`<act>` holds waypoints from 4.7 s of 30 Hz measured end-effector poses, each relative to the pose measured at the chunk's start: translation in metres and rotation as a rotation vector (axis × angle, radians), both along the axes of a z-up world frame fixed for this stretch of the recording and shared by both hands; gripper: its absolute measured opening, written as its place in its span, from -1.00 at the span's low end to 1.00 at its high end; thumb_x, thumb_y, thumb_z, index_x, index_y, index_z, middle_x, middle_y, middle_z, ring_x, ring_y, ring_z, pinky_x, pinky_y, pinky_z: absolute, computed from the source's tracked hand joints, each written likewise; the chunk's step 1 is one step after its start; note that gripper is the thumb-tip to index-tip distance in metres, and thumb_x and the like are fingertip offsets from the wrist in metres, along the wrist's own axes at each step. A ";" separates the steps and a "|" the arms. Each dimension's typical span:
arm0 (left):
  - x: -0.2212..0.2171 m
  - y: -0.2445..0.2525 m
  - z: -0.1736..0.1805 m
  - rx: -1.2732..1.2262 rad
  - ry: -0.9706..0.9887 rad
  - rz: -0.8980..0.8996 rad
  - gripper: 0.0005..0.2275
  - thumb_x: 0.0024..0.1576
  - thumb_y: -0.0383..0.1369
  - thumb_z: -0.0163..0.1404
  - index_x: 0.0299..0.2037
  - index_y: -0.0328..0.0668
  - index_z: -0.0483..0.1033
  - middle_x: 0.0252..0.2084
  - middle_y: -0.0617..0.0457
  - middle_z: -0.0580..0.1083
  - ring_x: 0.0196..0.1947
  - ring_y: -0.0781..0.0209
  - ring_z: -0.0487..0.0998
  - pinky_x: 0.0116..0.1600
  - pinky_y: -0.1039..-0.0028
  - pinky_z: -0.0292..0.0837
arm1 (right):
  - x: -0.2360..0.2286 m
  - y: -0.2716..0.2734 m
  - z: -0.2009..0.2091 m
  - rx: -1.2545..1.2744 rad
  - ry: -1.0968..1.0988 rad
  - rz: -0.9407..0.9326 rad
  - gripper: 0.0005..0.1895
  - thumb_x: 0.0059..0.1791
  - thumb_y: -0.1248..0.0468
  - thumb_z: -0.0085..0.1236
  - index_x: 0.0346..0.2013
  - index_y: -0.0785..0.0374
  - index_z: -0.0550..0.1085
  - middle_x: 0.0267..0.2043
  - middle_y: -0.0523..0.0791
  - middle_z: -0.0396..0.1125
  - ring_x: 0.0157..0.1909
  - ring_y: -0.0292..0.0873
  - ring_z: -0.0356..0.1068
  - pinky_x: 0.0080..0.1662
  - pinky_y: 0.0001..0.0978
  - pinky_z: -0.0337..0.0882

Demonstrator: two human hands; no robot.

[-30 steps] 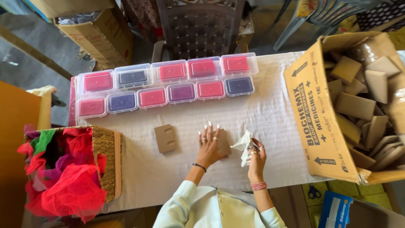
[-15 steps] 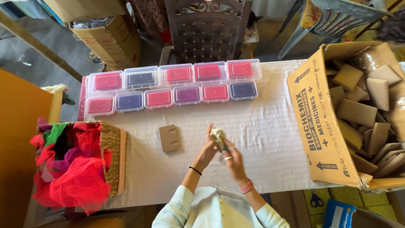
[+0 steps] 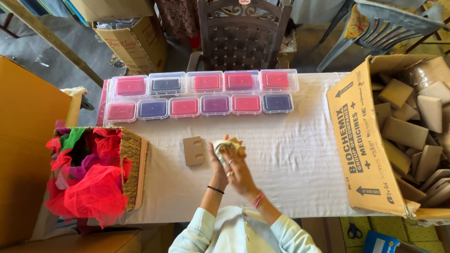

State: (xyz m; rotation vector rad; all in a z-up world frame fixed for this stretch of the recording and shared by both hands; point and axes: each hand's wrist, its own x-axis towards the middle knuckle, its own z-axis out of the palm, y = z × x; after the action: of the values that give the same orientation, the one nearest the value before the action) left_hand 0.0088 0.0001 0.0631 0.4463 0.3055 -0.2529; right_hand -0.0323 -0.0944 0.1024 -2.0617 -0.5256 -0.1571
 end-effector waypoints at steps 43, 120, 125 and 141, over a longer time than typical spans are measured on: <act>-0.006 0.001 -0.069 0.760 0.181 0.017 -0.29 0.11 0.23 -0.19 0.37 -0.04 0.24 0.25 -0.05 0.36 0.18 0.09 0.40 0.27 0.04 0.32 | 0.019 -0.045 -0.059 0.857 0.490 -0.566 -0.59 -0.03 0.35 0.22 0.12 0.36 0.48 -0.11 -0.20 0.44 -0.18 -0.42 0.36 -0.13 -0.58 0.40; -0.016 0.010 0.014 0.190 0.150 -0.105 -0.24 0.13 0.27 -0.32 0.25 -0.25 0.42 0.14 -0.10 0.48 0.08 0.09 0.53 0.20 0.26 0.40 | 0.007 -0.025 -0.031 0.073 0.028 -0.245 -0.54 -0.07 0.48 0.02 0.15 0.43 0.46 0.23 0.17 0.38 0.30 0.14 0.36 0.23 -0.18 0.42; -0.024 -0.001 0.001 0.197 0.096 -0.123 -0.20 0.10 0.32 -0.33 0.21 -0.28 0.42 0.13 -0.23 0.48 0.05 -0.01 0.52 0.13 0.17 0.43 | -0.013 -0.012 -0.014 0.040 0.074 -0.114 -0.47 -0.05 0.42 -0.03 0.25 0.40 0.39 0.35 0.17 0.26 0.38 0.15 0.26 0.32 -0.12 0.31; -0.018 0.000 -0.007 0.106 0.048 -0.183 -0.06 0.01 0.44 -0.45 0.28 -0.28 0.32 0.13 -0.31 0.47 0.06 -0.15 0.55 0.06 0.03 0.52 | -0.006 -0.005 -0.007 -0.144 -0.060 0.040 -0.48 0.18 0.18 -0.30 0.39 0.35 0.25 0.48 0.12 0.10 0.56 0.11 -0.01 0.50 0.07 -0.15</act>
State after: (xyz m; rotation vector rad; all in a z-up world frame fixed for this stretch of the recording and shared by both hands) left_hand -0.0088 -0.0003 0.0562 0.5742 0.3262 -0.4273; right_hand -0.0388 -0.0991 0.0952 -2.1902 -0.6311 -0.1620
